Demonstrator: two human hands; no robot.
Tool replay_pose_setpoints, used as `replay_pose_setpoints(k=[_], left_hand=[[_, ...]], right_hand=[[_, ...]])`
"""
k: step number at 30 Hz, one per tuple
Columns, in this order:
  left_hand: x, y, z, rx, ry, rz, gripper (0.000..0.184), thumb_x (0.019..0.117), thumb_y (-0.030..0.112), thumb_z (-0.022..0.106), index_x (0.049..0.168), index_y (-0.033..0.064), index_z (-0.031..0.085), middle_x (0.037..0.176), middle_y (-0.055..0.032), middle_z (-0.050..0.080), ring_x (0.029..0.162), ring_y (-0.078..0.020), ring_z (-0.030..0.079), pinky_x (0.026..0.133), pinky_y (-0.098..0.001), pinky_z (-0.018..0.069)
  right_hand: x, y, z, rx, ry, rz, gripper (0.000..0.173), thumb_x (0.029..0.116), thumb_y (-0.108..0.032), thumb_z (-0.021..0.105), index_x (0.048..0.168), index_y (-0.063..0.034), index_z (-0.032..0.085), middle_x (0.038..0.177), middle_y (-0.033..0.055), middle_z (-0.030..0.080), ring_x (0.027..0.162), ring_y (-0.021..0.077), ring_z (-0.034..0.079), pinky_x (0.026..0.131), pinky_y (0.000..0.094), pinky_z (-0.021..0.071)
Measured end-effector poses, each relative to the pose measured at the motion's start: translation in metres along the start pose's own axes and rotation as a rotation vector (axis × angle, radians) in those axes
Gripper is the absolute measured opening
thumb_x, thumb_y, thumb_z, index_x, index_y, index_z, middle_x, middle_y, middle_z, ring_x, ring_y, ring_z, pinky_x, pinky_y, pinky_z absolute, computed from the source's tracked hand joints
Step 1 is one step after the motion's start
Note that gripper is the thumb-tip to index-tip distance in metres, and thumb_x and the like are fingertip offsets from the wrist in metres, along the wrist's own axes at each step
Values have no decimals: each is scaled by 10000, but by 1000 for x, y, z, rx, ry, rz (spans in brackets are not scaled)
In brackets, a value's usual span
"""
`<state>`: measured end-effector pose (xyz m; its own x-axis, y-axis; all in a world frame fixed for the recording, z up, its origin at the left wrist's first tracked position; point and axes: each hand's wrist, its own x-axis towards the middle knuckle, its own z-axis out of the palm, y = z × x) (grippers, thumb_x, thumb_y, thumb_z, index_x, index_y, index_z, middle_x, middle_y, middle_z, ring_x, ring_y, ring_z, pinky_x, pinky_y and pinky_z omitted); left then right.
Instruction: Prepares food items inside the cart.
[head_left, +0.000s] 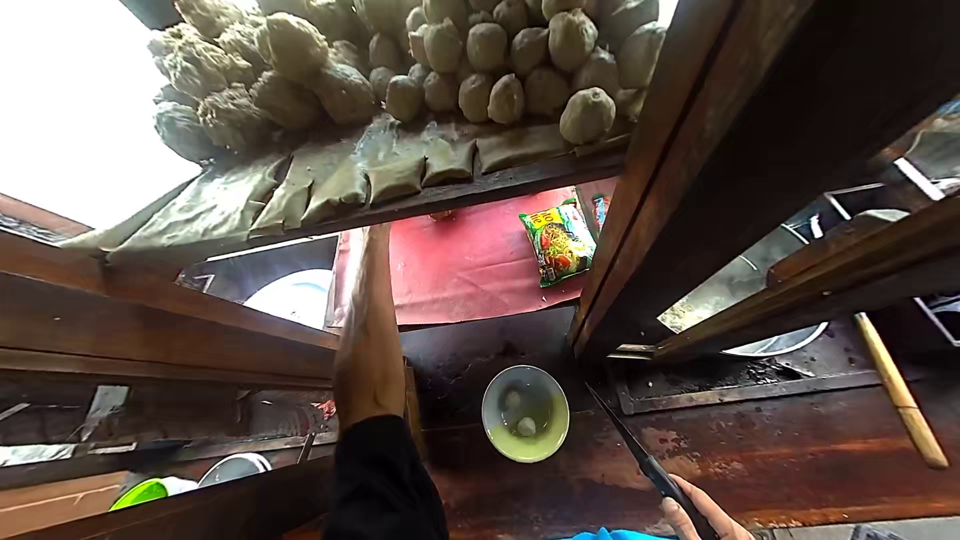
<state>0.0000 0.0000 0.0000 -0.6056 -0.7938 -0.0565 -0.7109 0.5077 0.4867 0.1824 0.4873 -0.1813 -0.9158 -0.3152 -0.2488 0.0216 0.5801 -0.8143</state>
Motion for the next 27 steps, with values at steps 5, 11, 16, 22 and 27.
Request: replay_pose_setpoints(k=[5, 11, 16, 22, 27], left_hand=[[28, -50, 36, -1304, 328, 83, 223, 1110, 152, 355, 1185, 46, 537, 949, -73, 664, 798, -128, 659, 720, -287, 578], [-122, -72, 62, -1533, -258, -23, 572, 1046, 646, 220, 1269, 225, 536, 1012, -17, 675, 736, -114, 659, 641, -257, 573], [-183, -88, 99, -1744, -308, -78, 602, 1091, 543, 127, 1208, 118, 536, 936, -95, 695, 700, -161, 688, 620, -275, 600], [-214, -94, 96, -1717, -429, -18, 501, 1102, 480, 267, 1259, 64, 499, 992, -135, 715, 783, -199, 738, 650, -283, 626], [-209, -98, 87, -1729, -393, 50, 353, 1091, 334, 429, 1267, 53, 549, 1028, -147, 729, 828, -206, 749, 704, -288, 634]], right_hand=[[4, -16, -6, 198, -162, -48, 313, 1014, -156, 535, 1237, 63, 546, 1001, 79, 733, 734, 79, 676, 662, 258, 571], [22, -68, -5, 178, -104, -279, 402, 1034, -279, 511, 1317, 6, 537, 900, 31, 706, 634, 53, 612, 570, 258, 539], [39, -89, 2, 130, -64, -438, 434, 1039, -350, 500, 1349, -54, 563, 828, -26, 667, 609, 10, 586, 552, 207, 524], [38, -86, 8, 198, -136, -411, 424, 1028, -338, 513, 1333, -47, 563, 840, -48, 676, 599, -14, 571, 541, 175, 504], [31, -71, 8, 225, -150, -356, 425, 1016, -342, 526, 1323, -51, 569, 846, -61, 687, 583, -22, 558, 525, 160, 485]])
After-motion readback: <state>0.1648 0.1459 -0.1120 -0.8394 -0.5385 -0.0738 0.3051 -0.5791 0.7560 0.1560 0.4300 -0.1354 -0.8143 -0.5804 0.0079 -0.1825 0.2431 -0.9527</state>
